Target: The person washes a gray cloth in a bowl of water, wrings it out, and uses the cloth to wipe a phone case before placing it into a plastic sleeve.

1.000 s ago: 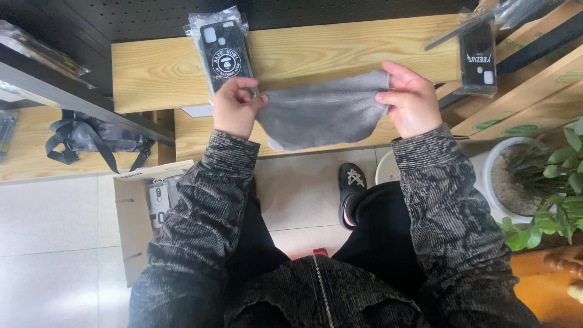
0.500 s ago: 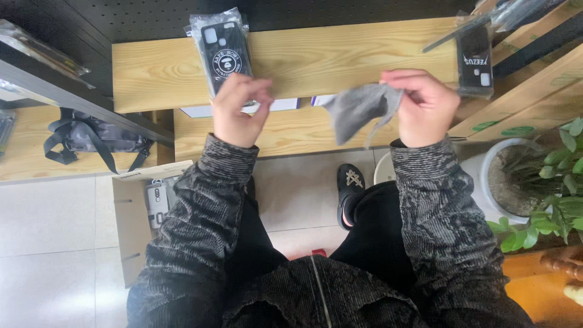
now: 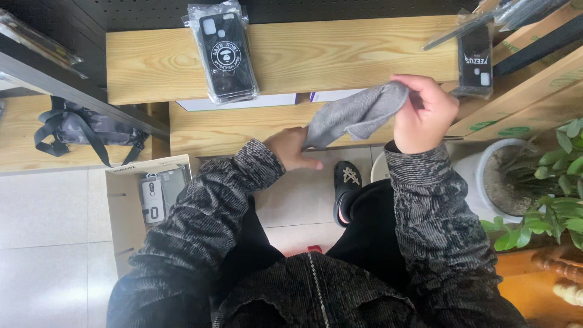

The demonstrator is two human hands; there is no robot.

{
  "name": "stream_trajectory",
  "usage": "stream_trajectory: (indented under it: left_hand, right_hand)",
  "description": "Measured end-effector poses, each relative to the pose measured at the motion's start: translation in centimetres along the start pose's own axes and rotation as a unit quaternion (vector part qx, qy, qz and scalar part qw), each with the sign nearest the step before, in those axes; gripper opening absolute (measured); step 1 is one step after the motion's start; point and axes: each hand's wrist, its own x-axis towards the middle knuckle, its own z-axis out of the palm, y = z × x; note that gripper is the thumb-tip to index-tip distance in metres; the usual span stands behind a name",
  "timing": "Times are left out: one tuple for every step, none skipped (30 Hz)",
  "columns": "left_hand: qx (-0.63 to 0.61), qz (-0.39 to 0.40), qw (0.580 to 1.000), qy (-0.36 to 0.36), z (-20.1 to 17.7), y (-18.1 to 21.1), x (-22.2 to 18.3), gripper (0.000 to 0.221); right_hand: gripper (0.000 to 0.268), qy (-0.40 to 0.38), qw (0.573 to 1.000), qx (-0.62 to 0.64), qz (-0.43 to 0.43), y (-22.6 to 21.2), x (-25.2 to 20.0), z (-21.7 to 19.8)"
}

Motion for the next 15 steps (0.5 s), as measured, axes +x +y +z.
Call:
stream_trajectory:
  left_hand:
    - [-0.056, -0.001, 0.997, 0.056, -0.2, 0.6, -0.1, 0.065]
    - [-0.110, 0.000, 0.988, 0.112, -0.6, 1.3, 0.0, 0.055]
    - [-0.109, 0.001, 0.988, 0.113, -0.7, 0.5, 0.6, 0.055]
    - [-0.151, -0.015, 0.975, 0.160, -0.6, -0.1, 1.2, 0.040]
    - [-0.193, -0.031, 0.959, 0.207, -0.5, -0.8, 1.8, 0.026]
    - [-0.192, -0.031, 0.959, 0.206, -1.3, -0.9, 1.6, 0.026]
    - [-0.310, 0.013, 0.925, 0.218, -2.1, -1.0, 1.4, 0.016]
    - [-0.423, 0.057, 0.876, 0.226, -2.9, -1.1, 1.2, 0.010]
    - [-0.421, 0.057, 0.877, 0.225, -3.2, -1.9, 1.0, 0.010]
    - [-0.471, 0.074, 0.845, 0.241, -3.5, -2.8, 0.7, 0.010]
    - [-0.520, 0.091, 0.810, 0.256, -3.7, -3.7, 0.4, 0.011]
    - [-0.519, 0.090, 0.811, 0.253, -4.1, -3.8, 0.0, 0.011]
    - [-0.542, 0.076, 0.790, 0.276, -4.5, -4.0, -0.4, 0.011]
    - [-0.564, 0.063, 0.767, 0.298, -4.9, -4.0, -0.6, 0.010]
    - [-0.565, 0.062, 0.769, 0.294, -4.6, -5.3, -0.2, 0.010]
  right_hand:
    - [0.004, 0.008, 1.000, 0.003, -0.002, -0.2, -0.2, 0.1]
    - [0.004, 0.018, 1.000, 0.005, -0.005, -0.4, -0.3, 0.2]
    - [0.004, 0.019, 1.000, 0.006, -0.006, -0.2, -0.2, 0.2]
    - [0.004, 0.020, 1.000, 0.013, -0.009, 0.0, -0.2, 0.1]
    - [0.005, 0.022, 0.999, 0.019, -0.013, 0.1, -0.3, -0.1]
    - [0.005, 0.023, 0.999, 0.019, -0.013, 0.9, -0.5, -0.3]
    - [0.006, 0.018, 1.000, 0.018, 0.002, 1.7, -0.7, -0.6]
    - [0.008, 0.015, 1.000, 0.017, 0.018, 2.5, -0.9, -0.9]
    - [0.008, 0.017, 1.000, 0.018, 0.018, 3.1, -1.2, -1.0]
    - [0.008, 0.020, 0.998, 0.028, 0.054, 3.6, -1.7, -1.2]
    - [0.008, 0.022, 0.995, 0.039, 0.090, 4.1, -2.3, -1.3]
    - [0.008, 0.025, 0.995, 0.038, 0.093, 3.4, -2.9, -1.0]
    - [0.009, 0.020, 0.988, 0.041, 0.147, 2.8, -3.6, -0.6]
    - [0.011, 0.015, 0.979, 0.043, 0.200, 2.1, -4.1, -0.4]
    - [0.011, 0.017, 0.978, 0.040, 0.203, 2.7, -4.2, -0.6]
